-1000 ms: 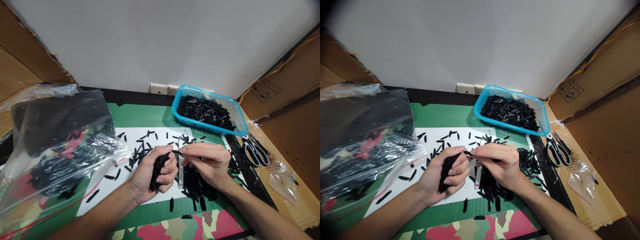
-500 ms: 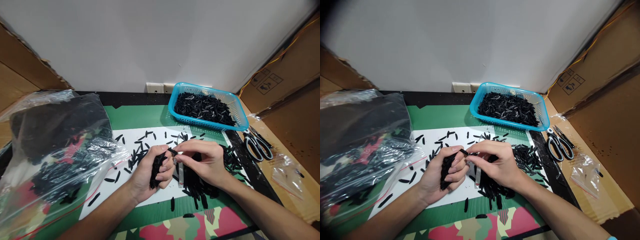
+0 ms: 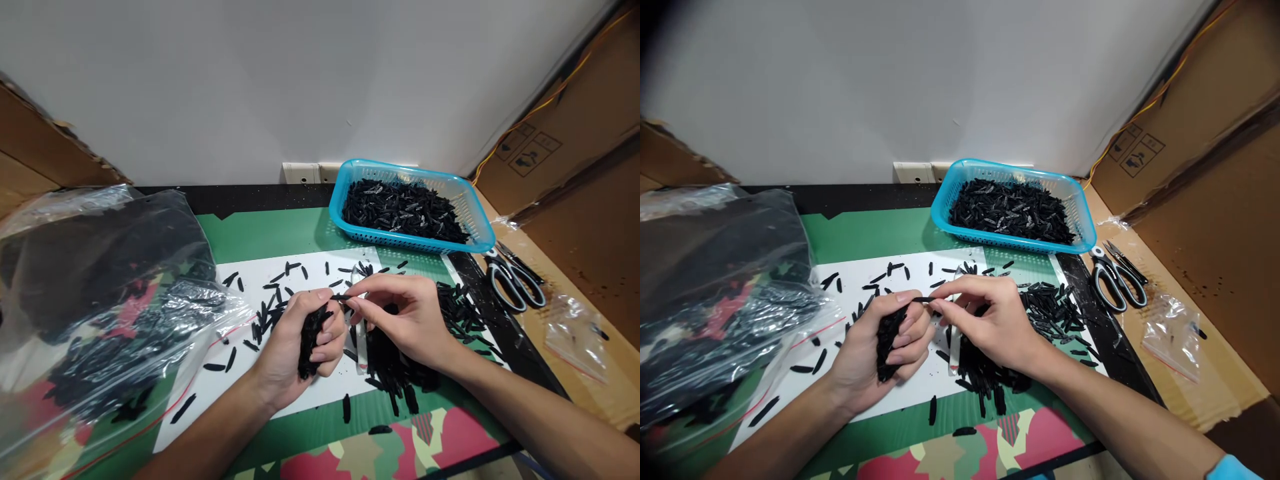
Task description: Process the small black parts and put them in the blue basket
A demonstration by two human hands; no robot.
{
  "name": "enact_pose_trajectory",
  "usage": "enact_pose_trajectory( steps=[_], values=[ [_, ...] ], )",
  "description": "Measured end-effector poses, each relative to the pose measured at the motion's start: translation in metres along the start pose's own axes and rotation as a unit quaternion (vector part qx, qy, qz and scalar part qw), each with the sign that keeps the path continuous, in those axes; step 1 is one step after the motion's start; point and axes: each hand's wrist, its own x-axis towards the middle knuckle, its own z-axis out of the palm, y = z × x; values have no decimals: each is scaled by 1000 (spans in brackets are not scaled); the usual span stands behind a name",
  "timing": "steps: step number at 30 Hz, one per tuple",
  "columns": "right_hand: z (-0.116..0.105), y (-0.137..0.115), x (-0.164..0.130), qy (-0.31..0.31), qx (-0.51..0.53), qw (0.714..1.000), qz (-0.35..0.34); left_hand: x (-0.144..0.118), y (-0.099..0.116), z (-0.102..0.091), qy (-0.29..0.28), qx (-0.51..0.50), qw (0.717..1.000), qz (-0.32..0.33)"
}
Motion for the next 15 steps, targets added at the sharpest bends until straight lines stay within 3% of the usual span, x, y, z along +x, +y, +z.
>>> enact_pose_trajectory(
  steps=[15],
  values=[
    [0,4,0,-5,56,998,43,-2,-2,1,-30,-12,999,-15]
  ],
)
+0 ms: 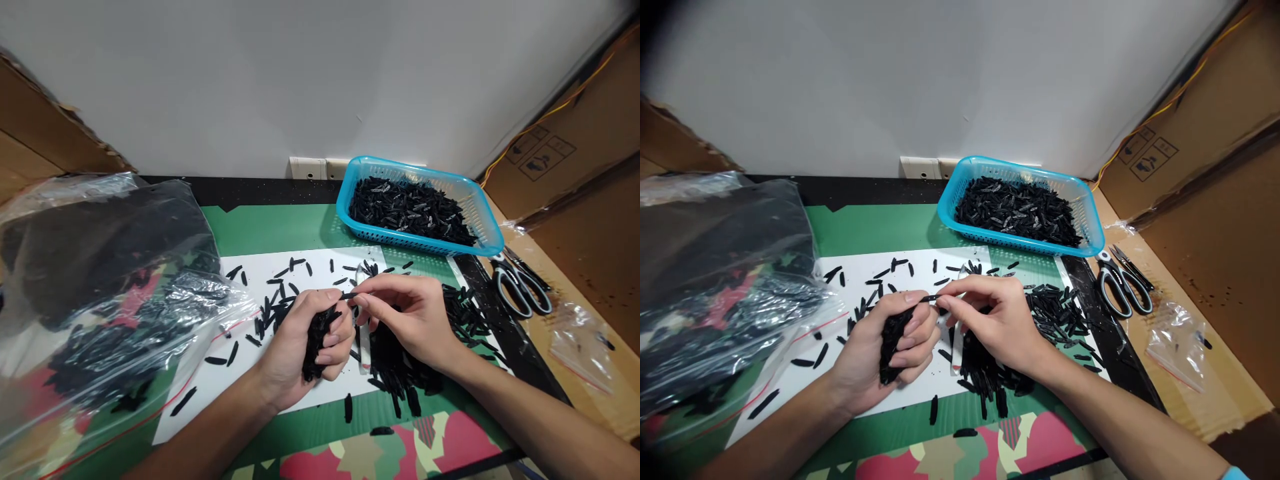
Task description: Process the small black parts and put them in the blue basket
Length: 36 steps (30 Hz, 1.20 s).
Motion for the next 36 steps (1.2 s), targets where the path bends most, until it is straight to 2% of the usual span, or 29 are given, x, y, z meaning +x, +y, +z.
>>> enact_pose_trajectory(
  steps=[21,29,32,34,36],
  values=[
    [0,-3,2,-5,11,1000,10,1,0,-1,-3,-33,999,-29],
    [0,-3,-1,-4,-64,997,-42,2,-2,-4,1,-23,1000,-16],
    [-10,-8,5,19,-164,979,-117,2,-2,-3,1,-22,1000,-8],
    [-25,-13,16,95,-251,947,-179,1,-2,-2,3,-24,1000,-8],
    [-41,-17,29,200,-339,897,-201,1,-2,0,7,-23,1000,-12]
  ],
)
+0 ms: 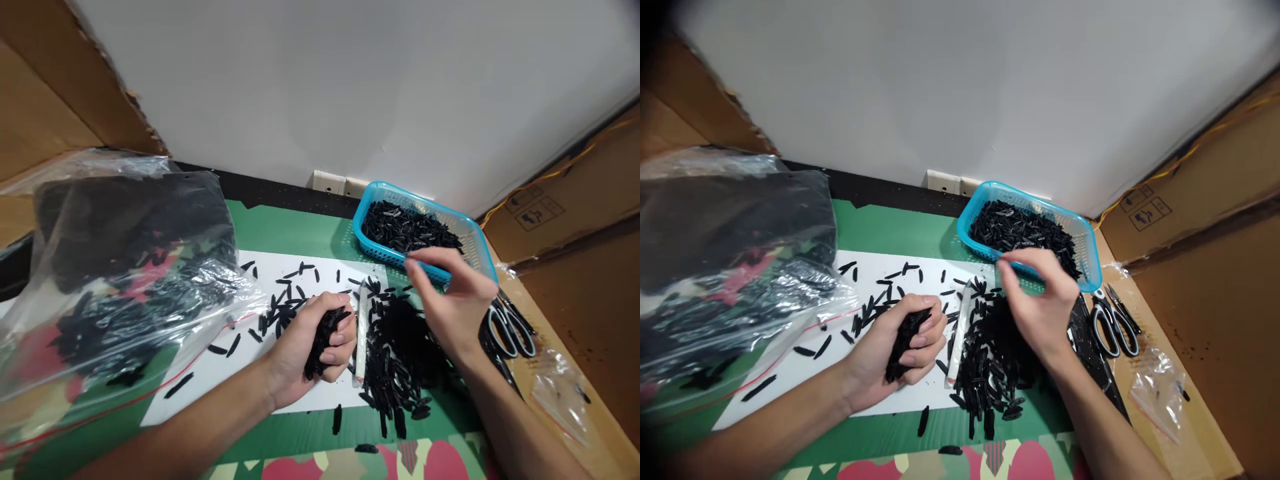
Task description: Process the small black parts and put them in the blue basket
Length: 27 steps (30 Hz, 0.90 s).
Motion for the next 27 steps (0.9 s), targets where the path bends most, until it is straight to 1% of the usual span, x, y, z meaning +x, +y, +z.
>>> enact_pose_trajectory(
  steps=[1,2,3,4,5,6,7,8,9,10,12,14,16,21,24,27],
  values=[
    [-3,5,8,27,-60,998,-1,0,0,1,1,3,1000,-1],
    [-5,8,13,28,-104,994,-3,-1,0,1,1,8,1000,-2],
    [-6,9,16,27,-122,992,-2,-1,0,1,-1,16,1000,-2],
    [-6,8,16,22,-115,993,0,-1,0,1,-4,24,1000,-2],
    [-6,4,13,4,-86,996,0,-2,-1,2,-6,31,1000,-2],
    [-5,-2,7,-27,-40,999,-3,-2,-1,2,-7,36,999,-2],
    [-3,-9,1,-76,16,997,-7,-1,-1,2,-3,38,999,-1],
    [-1,-17,-6,-136,70,988,-14,-1,-2,2,5,37,999,1],
    [2,-25,-13,-178,110,977,-29,-1,-3,3,15,34,999,2],
    [4,-32,-19,-211,134,968,-40,0,-4,3,25,31,999,3],
    [8,-40,-26,-244,155,956,-58,0,-5,4,37,26,999,3],
    [10,-41,-28,-252,166,952,-56,1,-7,4,40,23,999,3],
    [11,-36,-30,-248,185,950,-39,1,-7,3,38,17,999,1],
    [10,-24,-33,-210,219,953,17,1,-5,2,27,11,1000,-9],
    [11,-22,-33,-195,230,953,43,1,-4,1,12,17,1000,-5],
    [13,-23,-33,-194,239,950,54,1,-4,0,0,18,1000,2]
  ],
)
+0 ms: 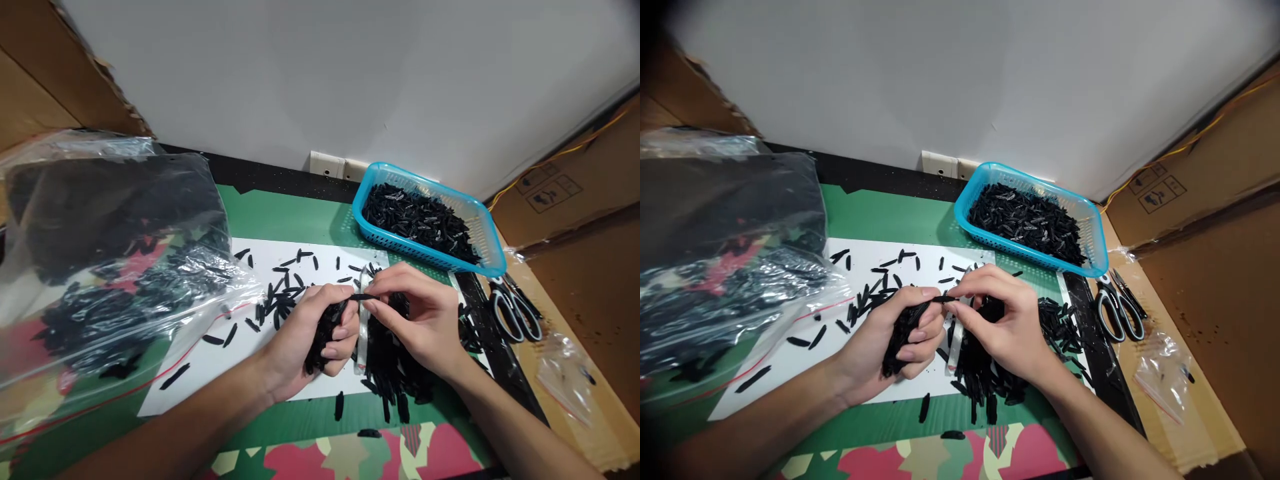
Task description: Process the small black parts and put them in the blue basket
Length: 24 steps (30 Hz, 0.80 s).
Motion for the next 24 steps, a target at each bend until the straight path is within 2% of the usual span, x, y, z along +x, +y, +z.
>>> enact_pose_trajectory(
  steps=[24],
  values=[
    [2,2,3,-17,34,999,36,0,2,0,2,-28,1000,10]
  ],
)
